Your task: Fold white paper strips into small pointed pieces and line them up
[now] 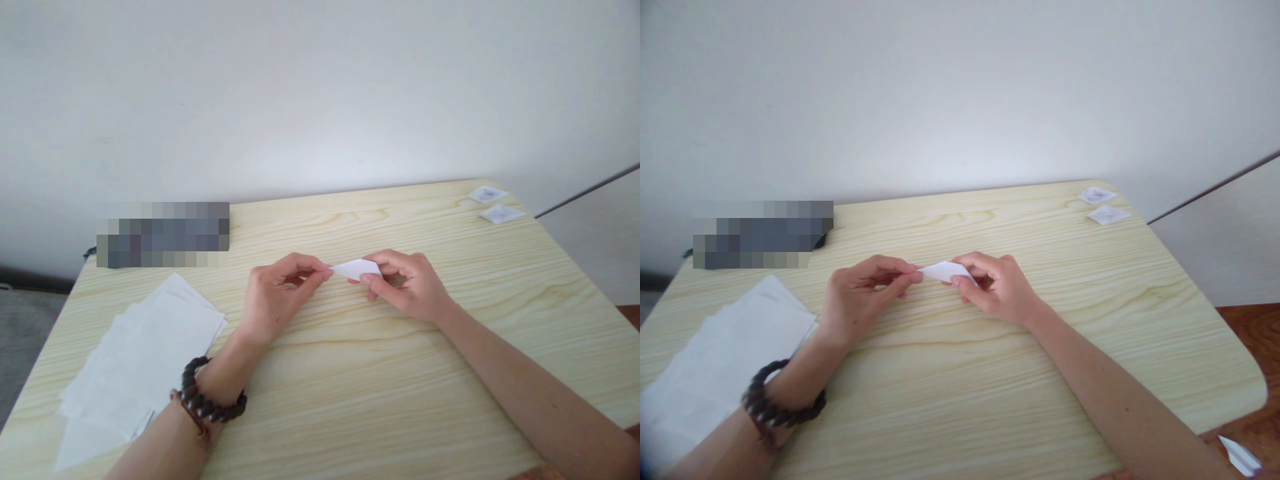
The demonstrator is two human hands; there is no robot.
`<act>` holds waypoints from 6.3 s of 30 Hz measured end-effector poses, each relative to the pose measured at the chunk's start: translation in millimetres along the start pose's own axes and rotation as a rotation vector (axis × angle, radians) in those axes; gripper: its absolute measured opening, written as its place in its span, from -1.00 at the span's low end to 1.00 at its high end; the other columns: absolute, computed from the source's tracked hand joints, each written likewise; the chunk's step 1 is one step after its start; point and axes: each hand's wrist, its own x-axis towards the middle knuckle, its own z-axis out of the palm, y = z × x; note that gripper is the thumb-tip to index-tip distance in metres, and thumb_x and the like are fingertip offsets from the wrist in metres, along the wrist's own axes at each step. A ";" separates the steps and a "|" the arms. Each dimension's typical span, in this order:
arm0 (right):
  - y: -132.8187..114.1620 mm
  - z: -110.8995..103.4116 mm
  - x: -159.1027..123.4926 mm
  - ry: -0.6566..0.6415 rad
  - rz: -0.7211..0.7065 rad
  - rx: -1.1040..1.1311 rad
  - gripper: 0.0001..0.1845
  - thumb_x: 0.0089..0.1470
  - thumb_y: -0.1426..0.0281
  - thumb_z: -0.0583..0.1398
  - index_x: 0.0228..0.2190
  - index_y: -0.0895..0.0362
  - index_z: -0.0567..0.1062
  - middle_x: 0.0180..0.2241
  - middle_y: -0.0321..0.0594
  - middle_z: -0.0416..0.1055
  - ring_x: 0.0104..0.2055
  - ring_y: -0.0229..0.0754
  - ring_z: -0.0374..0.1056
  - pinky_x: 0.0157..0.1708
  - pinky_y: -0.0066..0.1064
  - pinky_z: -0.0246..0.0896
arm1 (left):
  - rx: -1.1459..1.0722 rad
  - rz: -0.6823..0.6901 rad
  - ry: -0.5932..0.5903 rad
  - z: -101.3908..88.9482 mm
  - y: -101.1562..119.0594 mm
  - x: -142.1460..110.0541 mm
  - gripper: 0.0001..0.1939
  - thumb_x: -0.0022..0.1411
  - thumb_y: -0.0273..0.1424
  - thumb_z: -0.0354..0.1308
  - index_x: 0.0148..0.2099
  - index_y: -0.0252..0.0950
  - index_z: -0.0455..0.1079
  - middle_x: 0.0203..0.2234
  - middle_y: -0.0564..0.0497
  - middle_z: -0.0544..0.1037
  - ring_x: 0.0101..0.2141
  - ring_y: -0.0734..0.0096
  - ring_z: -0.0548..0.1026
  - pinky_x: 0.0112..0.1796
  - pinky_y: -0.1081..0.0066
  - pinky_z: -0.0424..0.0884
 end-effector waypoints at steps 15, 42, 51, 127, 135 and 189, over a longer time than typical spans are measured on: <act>-0.3 -1.3 1.9 0.000 0.100 0.144 -0.80 0.11 0.37 0.22 -0.20 0.15 0.47 -0.49 -0.25 0.57 -0.60 -0.28 0.44 -0.58 -0.50 0.37 | -0.055 -0.027 -0.074 -2.8 4.2 0.5 -0.89 0.11 -0.33 0.28 -0.37 -0.27 0.55 -0.48 0.03 0.64 -0.50 0.42 0.57 -0.43 0.49 0.53; 1.2 -3.5 -0.5 0.051 -0.082 -0.039 -0.88 0.09 0.40 0.23 -0.28 0.14 0.51 -0.52 -0.31 0.47 -0.57 -0.34 0.36 -0.59 -0.55 0.19 | -0.311 -0.354 -0.391 -10.9 5.1 9.1 -0.79 0.09 -0.28 0.30 -0.29 -0.32 0.58 -0.49 0.00 0.65 -0.52 0.50 0.54 -0.52 0.60 0.46; -0.3 -1.3 2.1 0.040 -0.162 -0.095 -0.91 0.04 0.42 0.27 -0.34 0.16 0.52 -0.53 -0.35 0.48 -0.63 -0.44 0.22 -0.67 -0.61 0.06 | -0.251 -0.335 -0.358 -6.0 -0.2 4.6 -0.81 0.11 -0.29 0.29 -0.28 -0.32 0.57 -0.52 0.02 0.63 -0.53 0.56 0.51 -0.54 0.67 0.41; 4.7 -5.3 1.4 -0.043 -0.018 0.096 -0.84 0.09 0.39 0.23 -0.23 0.11 0.54 -0.43 -0.25 0.57 -0.54 -0.32 0.39 -0.60 -0.54 0.25 | -0.289 -0.311 -0.398 -10.5 1.3 6.7 -0.67 0.19 -0.13 0.18 -0.29 -0.33 0.51 -0.49 -0.05 0.63 -0.58 0.43 0.55 -0.61 0.53 0.46; 1.6 -2.5 1.7 0.002 -0.063 -0.020 -0.88 0.04 0.39 0.25 -0.31 0.12 0.54 -0.47 -0.28 0.54 -0.57 -0.35 0.32 -0.62 -0.55 0.16 | -0.309 -0.343 -0.437 -11.1 2.9 8.1 -0.75 0.10 -0.20 0.28 -0.35 -0.31 0.55 -0.53 -0.04 0.63 -0.58 0.44 0.53 -0.60 0.54 0.45; -3.6 12.8 -0.1 0.139 -0.215 -0.321 -0.87 0.01 0.30 0.32 -0.41 0.08 0.52 -0.47 -0.35 0.57 -0.50 -0.32 0.44 -0.45 -0.55 0.26 | 0.119 -0.065 -0.490 -4.0 -4.2 -1.8 -0.79 0.24 -0.38 0.07 -0.28 -0.31 0.53 -0.66 0.16 0.50 -0.69 0.70 0.23 -0.65 0.66 0.09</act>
